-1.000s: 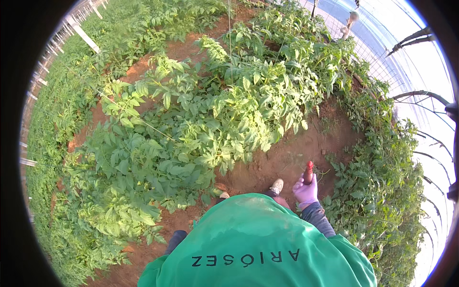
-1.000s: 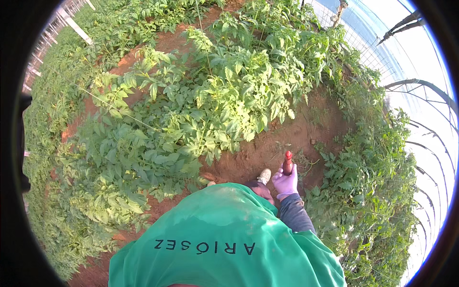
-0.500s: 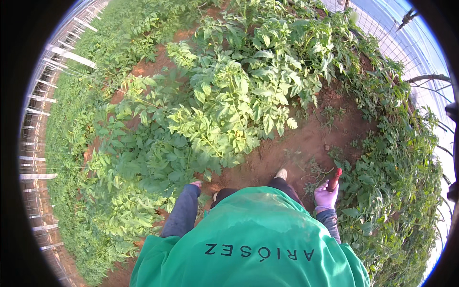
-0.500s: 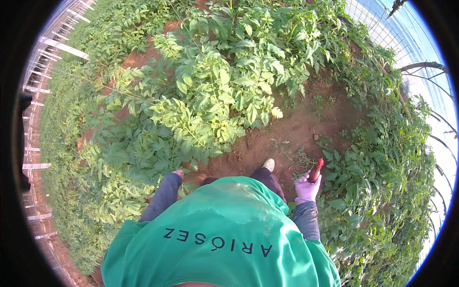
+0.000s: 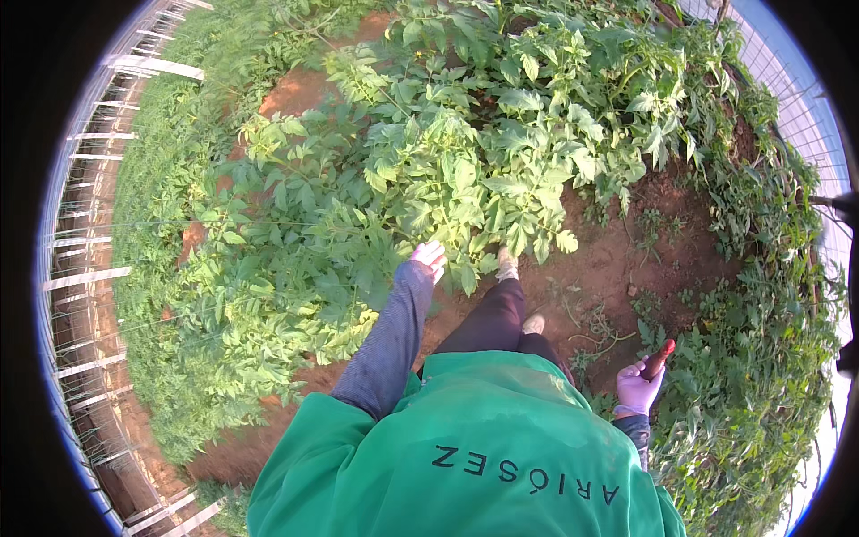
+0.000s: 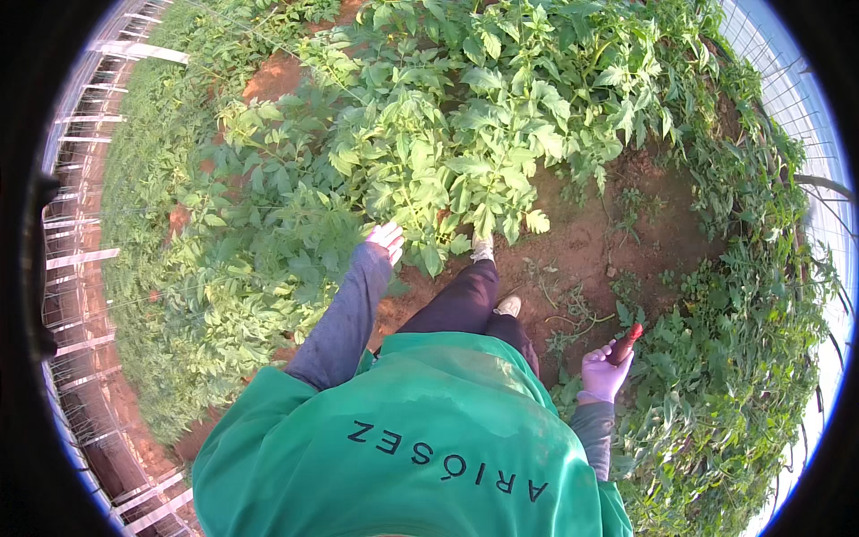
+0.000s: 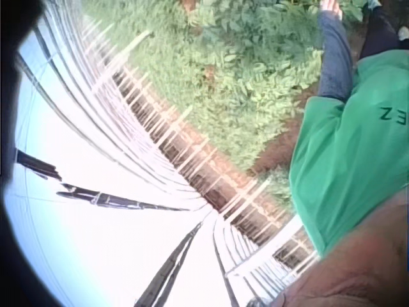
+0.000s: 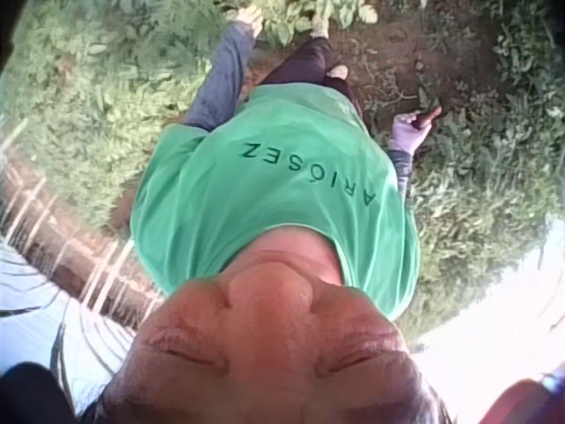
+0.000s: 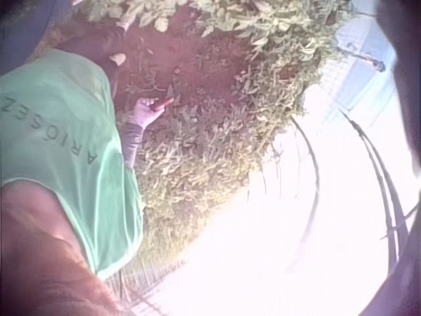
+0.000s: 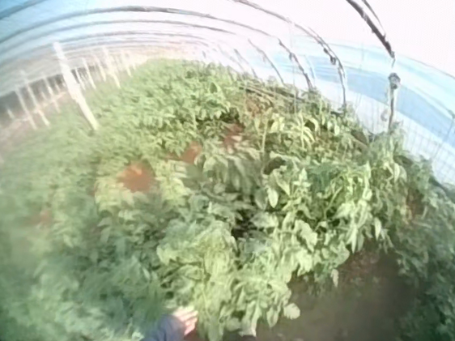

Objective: The person walks between rows of tomato plants in a greenhouse and uses a small red handheld cutter to harvest ripe red tomatoes. They reach into the foliage, cut the stems, and collect the tomatoes in their hand, moving along the row as they work.

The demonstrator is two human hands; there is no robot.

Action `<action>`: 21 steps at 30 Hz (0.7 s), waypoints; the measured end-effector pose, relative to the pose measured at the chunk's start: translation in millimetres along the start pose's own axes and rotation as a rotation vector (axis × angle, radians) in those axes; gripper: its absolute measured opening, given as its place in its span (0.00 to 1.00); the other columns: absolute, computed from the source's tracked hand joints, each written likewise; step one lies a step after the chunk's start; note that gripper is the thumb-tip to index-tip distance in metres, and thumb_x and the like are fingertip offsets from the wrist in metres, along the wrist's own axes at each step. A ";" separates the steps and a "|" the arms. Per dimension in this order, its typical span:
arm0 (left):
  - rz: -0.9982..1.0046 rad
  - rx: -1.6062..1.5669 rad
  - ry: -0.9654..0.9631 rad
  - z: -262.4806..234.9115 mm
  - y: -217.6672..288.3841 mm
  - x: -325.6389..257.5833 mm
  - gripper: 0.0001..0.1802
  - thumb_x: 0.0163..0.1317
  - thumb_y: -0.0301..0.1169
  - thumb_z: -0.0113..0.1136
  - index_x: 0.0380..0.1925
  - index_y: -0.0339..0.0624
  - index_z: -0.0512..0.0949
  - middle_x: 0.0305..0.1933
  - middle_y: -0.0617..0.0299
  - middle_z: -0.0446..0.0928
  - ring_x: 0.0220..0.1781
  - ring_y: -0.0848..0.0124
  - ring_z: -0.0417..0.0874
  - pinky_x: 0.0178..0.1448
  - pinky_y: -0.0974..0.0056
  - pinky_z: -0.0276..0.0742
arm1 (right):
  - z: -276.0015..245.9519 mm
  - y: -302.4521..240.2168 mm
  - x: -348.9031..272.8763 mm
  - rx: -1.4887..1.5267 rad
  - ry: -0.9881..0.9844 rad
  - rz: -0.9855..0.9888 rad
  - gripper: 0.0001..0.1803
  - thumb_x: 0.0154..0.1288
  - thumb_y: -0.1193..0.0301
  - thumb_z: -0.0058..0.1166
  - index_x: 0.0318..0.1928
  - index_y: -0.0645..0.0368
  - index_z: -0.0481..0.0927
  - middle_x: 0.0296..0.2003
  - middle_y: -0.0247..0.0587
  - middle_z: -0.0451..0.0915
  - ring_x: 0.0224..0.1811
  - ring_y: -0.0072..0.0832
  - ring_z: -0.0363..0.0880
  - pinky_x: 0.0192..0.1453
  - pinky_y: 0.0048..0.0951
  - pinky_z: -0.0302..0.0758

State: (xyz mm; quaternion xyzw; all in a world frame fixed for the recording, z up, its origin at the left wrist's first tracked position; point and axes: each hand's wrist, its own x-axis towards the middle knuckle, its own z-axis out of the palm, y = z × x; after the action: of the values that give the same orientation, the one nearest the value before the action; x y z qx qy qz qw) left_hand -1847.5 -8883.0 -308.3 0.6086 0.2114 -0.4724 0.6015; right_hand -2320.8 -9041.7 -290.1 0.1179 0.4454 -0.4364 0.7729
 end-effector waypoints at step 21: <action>0.111 0.060 0.363 -16.2 119.0 202.3 0.19 0.64 0.39 0.43 0.50 0.40 0.69 0.29 0.57 0.75 0.24 0.67 0.74 0.24 0.69 0.66 | 151.0 53.2 66.2 -0.102 0.140 0.100 0.25 0.62 0.45 0.41 0.37 0.55 0.73 0.21 0.29 0.65 0.22 0.24 0.62 0.30 0.27 0.62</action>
State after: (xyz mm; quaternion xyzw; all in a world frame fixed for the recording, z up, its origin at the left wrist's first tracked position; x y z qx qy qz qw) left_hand -1650.0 -8953.1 -415.5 0.7123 0.2683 -0.3268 0.5602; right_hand -2176.1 -9134.2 -266.5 0.1307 0.5136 -0.3648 0.7655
